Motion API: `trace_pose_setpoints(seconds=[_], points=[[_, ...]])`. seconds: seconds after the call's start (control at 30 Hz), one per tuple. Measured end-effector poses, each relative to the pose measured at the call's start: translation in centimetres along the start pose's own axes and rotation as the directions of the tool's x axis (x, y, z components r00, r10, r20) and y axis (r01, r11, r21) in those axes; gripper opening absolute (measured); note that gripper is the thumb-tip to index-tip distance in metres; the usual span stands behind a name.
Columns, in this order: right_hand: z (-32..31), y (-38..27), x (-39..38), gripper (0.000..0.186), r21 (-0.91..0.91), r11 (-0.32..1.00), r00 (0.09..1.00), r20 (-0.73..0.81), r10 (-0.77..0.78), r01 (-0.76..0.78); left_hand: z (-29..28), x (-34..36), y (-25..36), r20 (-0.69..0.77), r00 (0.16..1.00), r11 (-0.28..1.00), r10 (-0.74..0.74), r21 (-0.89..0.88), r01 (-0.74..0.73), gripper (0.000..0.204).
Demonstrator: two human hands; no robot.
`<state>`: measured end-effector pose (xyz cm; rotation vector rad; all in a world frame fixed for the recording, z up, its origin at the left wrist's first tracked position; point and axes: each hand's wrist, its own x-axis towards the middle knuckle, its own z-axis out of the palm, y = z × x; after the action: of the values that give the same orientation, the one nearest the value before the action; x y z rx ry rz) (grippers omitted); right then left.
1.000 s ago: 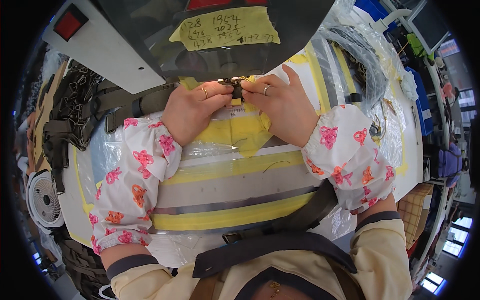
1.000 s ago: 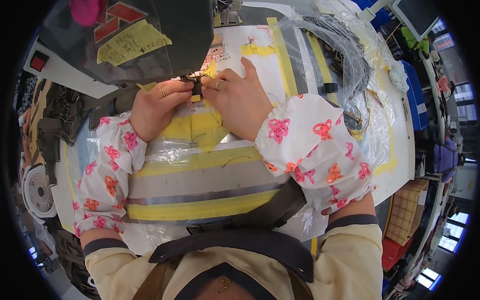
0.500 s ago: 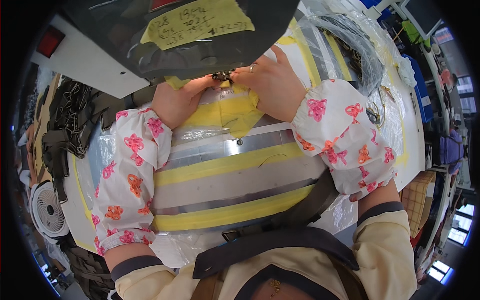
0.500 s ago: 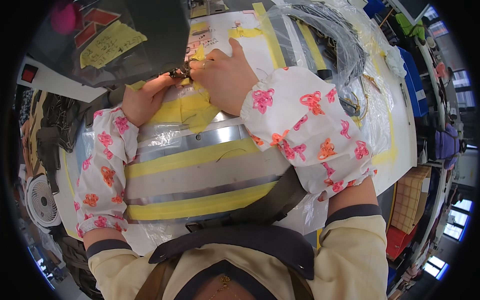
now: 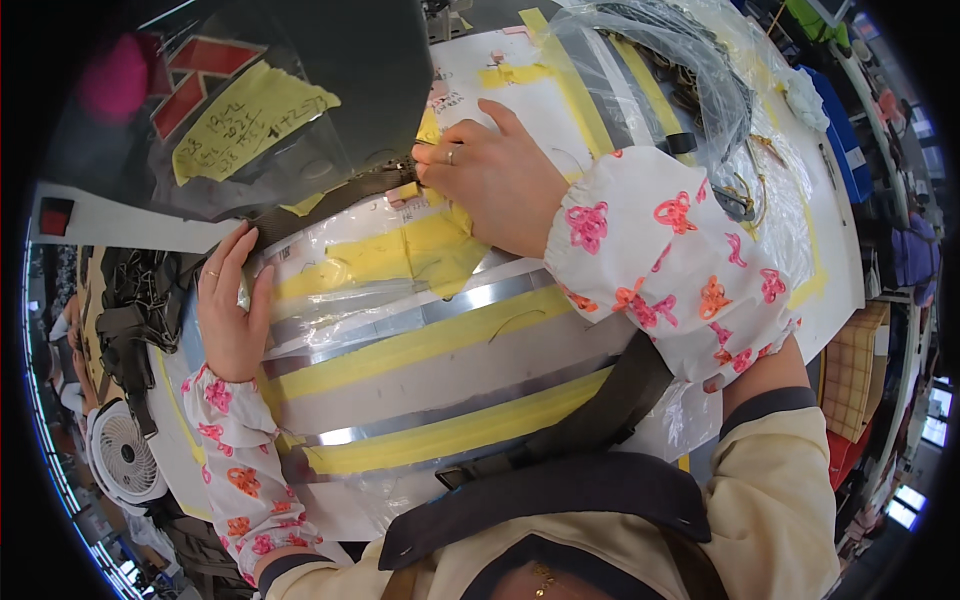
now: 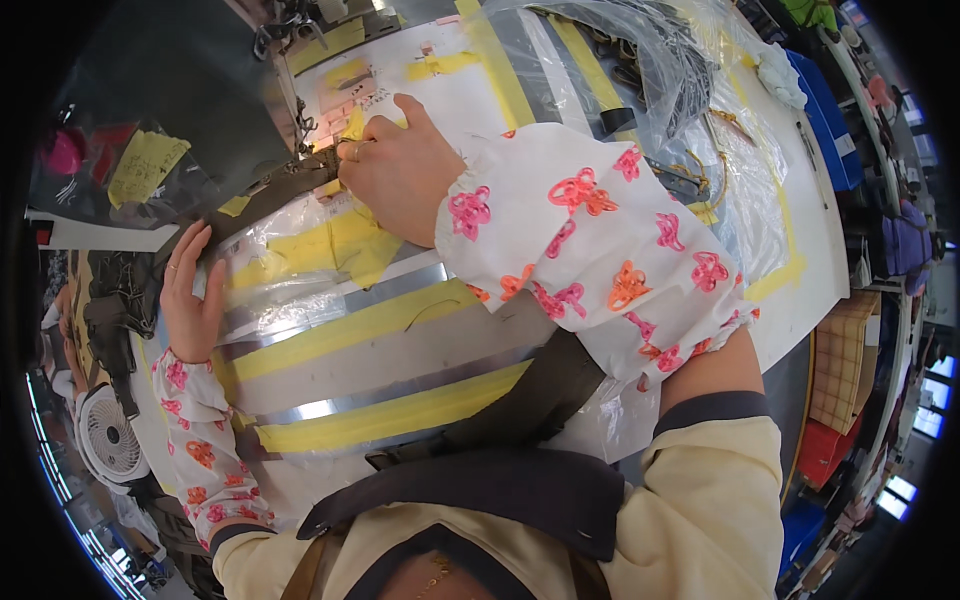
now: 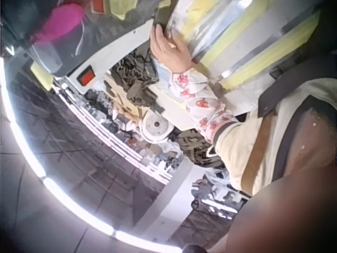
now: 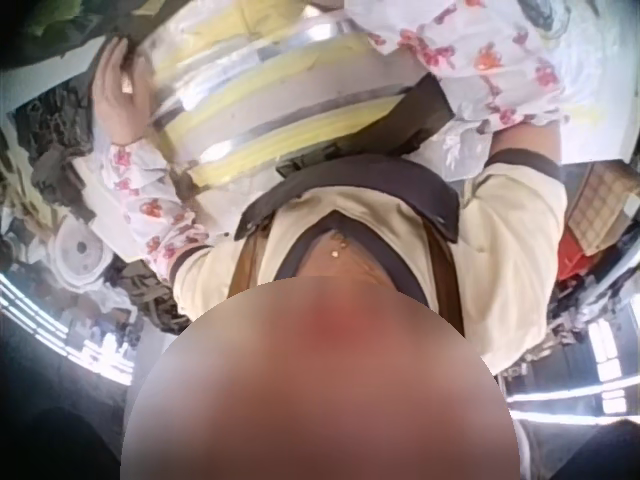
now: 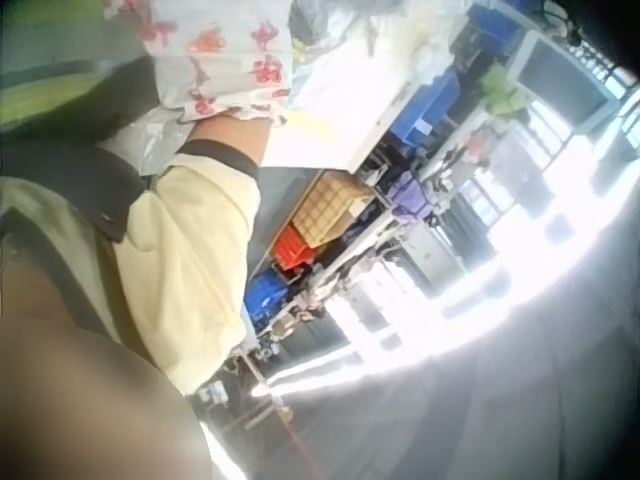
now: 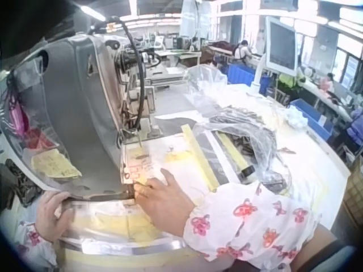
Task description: Using an industrial sewing machine to assemble heavy nylon or leather straps.
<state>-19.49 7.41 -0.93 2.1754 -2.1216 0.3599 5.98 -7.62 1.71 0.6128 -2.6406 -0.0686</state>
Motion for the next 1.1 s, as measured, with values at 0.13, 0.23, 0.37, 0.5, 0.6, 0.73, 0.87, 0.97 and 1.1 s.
trace_pose_setpoints(seconds=[0.13,0.23,0.37,0.5,0.6,0.73,0.87,0.97,1.1], points=[[0.0,0.0,-1.0,0.032,-0.001,0.985,0.978,-0.116,-0.174,0.175,-0.9,-2.4,-0.8,-0.002,0.998,0.998,-0.064,0.025,0.064,0.039],[-0.2,0.4,-0.9,0.026,0.009,0.949,0.938,-0.154,-0.309,0.314,-0.6,-2.8,-2.4,0.030,0.994,0.995,-0.103,0.010,0.102,0.042],[-0.1,1.0,0.1,0.020,0.030,0.926,0.907,-0.217,-0.362,0.377,-0.7,-3.1,-3.6,0.064,0.990,0.973,-0.123,0.205,0.108,0.050],[0.5,-1.1,0.8,0.019,-0.041,0.905,0.845,-0.344,-0.410,0.423,-1.1,-3.9,-7.0,-0.126,0.992,0.949,-0.007,0.312,0.046,0.058],[0.4,-7.0,3.1,0.013,-0.082,0.850,0.774,-0.375,-0.510,0.521,-5.5,-5.7,-12.5,-0.102,0.995,0.817,-0.008,0.573,0.065,0.064],[3.9,-10.3,7.2,0.009,-0.148,0.862,0.828,-0.240,-0.506,0.484,-2.8,-5.8,-21.6,-0.058,0.991,0.662,-0.120,0.739,0.124,0.071],[2.0,-9.3,5.6,0.006,-0.014,0.917,0.911,-0.117,-0.396,0.398,-2.3,-5.6,-23.5,0.065,0.943,0.646,-0.326,0.743,0.172,0.072],[-1.5,-5.8,0.2,0.012,0.302,0.842,0.890,-0.049,-0.454,0.446,-3.1,-5.9,-16.1,0.030,0.994,0.813,-0.109,0.577,0.071,0.059],[-6.8,-2.4,-7.9,0.029,0.564,0.804,0.892,0.246,-0.380,0.186,-4.8,-7.5,5.3,0.264,0.964,0.988,-0.043,-0.131,0.079,0.028]])
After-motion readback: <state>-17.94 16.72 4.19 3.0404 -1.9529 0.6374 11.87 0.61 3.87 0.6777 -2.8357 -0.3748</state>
